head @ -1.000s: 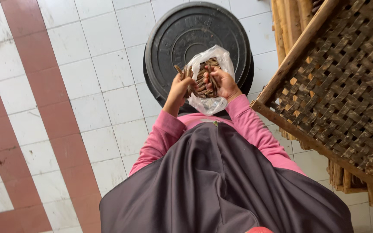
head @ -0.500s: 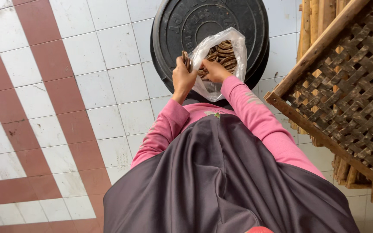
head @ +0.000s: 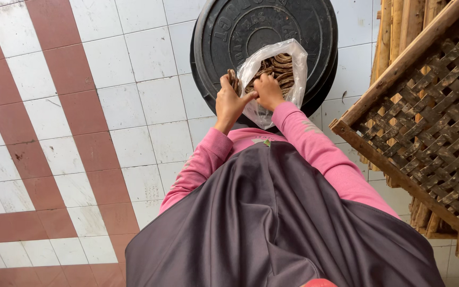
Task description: The person picks up dried banana slices from a woven wooden tray, stacks them by hand, and places them into a clear plastic bag inside a black bin.
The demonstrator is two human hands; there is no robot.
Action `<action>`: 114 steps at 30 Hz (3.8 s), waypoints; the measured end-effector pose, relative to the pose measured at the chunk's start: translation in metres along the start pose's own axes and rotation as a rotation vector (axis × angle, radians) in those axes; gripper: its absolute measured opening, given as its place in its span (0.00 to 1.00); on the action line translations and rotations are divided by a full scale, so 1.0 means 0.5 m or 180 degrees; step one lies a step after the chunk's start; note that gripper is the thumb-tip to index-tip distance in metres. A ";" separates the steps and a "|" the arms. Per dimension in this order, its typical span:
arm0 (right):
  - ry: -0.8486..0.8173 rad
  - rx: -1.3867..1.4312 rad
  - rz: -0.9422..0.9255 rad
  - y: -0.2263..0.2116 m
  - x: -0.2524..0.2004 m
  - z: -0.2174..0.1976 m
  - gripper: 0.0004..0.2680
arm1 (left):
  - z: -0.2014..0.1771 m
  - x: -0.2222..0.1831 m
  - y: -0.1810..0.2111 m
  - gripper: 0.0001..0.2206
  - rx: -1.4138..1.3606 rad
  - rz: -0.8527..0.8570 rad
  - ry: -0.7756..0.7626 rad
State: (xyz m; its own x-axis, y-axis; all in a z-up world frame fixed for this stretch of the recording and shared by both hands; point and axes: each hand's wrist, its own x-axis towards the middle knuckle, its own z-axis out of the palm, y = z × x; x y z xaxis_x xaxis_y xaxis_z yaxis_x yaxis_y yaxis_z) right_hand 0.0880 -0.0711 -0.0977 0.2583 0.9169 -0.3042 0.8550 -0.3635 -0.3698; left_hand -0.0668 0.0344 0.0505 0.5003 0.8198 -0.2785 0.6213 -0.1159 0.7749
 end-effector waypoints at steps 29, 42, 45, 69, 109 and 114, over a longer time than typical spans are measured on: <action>-0.0358 -0.0326 -0.0517 -0.019 0.015 0.003 0.11 | 0.009 -0.006 -0.035 0.28 -0.0341 0.0030 -0.0099; 0.0532 0.0351 -0.0079 0.023 0.046 0.019 0.04 | 0.003 -0.003 -0.029 0.34 -0.0337 -0.0009 -0.0240; 0.0889 0.1744 0.0797 0.011 0.036 -0.048 0.04 | -0.003 0.006 -0.042 0.26 -0.1071 -0.0047 -0.0081; 0.0256 0.4530 0.1168 -0.033 -0.073 -0.267 0.14 | -0.003 0.088 0.044 0.13 -0.1057 0.0583 0.0261; 0.0744 0.2732 0.0469 0.044 0.041 -0.064 0.07 | 0.041 0.123 0.026 0.23 -0.1345 0.0789 0.0392; 0.0570 0.4172 0.1104 0.035 0.010 -0.110 0.05 | 0.061 0.111 0.030 0.23 -0.1848 0.0614 -0.0180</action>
State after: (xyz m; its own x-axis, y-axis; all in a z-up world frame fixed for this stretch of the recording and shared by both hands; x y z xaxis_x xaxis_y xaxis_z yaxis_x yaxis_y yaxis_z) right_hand 0.1289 -0.0641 -0.0575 0.5100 0.7198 -0.4709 -0.2879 -0.3731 -0.8820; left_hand -0.0114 0.0609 0.0297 0.6121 0.7817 -0.1199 0.0943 0.0784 0.9924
